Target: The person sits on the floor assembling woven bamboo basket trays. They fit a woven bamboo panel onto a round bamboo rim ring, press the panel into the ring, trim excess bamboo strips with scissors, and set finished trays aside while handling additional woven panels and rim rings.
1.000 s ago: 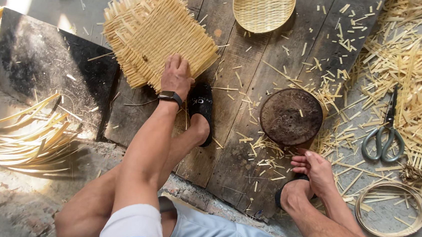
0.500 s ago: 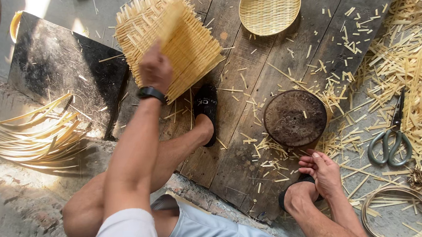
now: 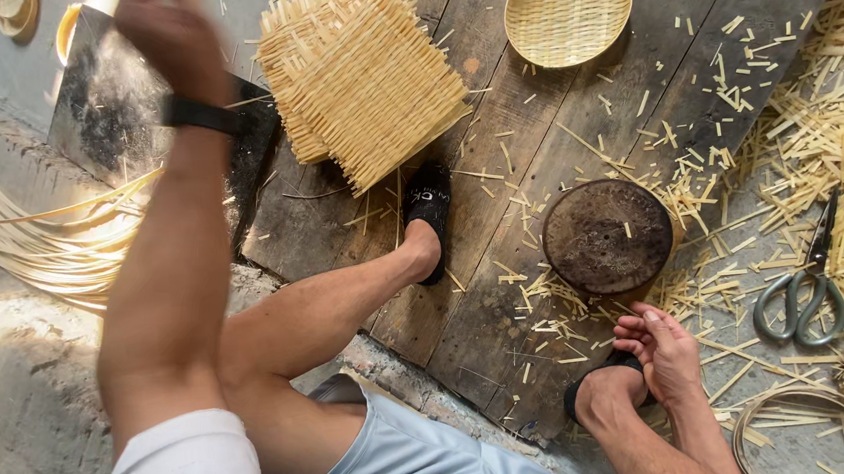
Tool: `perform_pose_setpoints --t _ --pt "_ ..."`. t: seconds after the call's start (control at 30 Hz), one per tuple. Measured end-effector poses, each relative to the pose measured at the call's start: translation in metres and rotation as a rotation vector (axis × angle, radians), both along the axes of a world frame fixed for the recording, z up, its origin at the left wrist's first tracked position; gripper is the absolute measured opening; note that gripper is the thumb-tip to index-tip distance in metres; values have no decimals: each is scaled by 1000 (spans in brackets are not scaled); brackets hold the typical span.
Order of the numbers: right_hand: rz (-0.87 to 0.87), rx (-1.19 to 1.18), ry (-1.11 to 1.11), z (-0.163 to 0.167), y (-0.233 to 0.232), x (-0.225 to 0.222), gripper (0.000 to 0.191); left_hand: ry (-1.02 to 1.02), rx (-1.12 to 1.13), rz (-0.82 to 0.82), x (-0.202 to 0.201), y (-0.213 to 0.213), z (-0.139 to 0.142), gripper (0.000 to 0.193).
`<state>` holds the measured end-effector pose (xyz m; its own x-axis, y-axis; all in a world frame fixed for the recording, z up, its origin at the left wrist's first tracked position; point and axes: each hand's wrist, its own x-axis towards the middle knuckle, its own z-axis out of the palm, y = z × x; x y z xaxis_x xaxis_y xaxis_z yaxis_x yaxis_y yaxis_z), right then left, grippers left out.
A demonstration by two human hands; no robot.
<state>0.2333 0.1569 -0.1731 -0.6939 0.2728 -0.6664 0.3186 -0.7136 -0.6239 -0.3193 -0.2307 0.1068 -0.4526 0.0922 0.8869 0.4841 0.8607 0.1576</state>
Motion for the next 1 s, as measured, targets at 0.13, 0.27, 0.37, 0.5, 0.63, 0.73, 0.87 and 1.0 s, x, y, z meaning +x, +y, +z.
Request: perform_pose_setpoints --t 0.13,0.27,0.37,0.5,0.63,0.73,0.87,1.0 --pt "-50 54 96 30 3 -5 52 -237 -443 -595 131 143 -96 50" --pt "-269 -348 357 56 26 -13 64 -458 -723 -1104 317 208 -171 66" --pt "-199 -93 189 51 42 -24 49 -716 -851 -1189 387 210 -203 71" --pt "-109 276 -47 26 43 -30 29 -886 -578 -1266 399 200 -231 68" --pt "-112 301 -19 15 36 -30 24 -1122 -314 -686 348 220 -245 37" --pt "-126 300 -3 15 34 -29 23 -1277 -40 -541 306 238 -241 53" --pt "-118 326 -12 17 34 -29 22 -1149 -323 -729 296 245 -235 34" --pt "-101 356 -23 16 33 -27 20 -1194 -348 -696 287 250 -237 11"
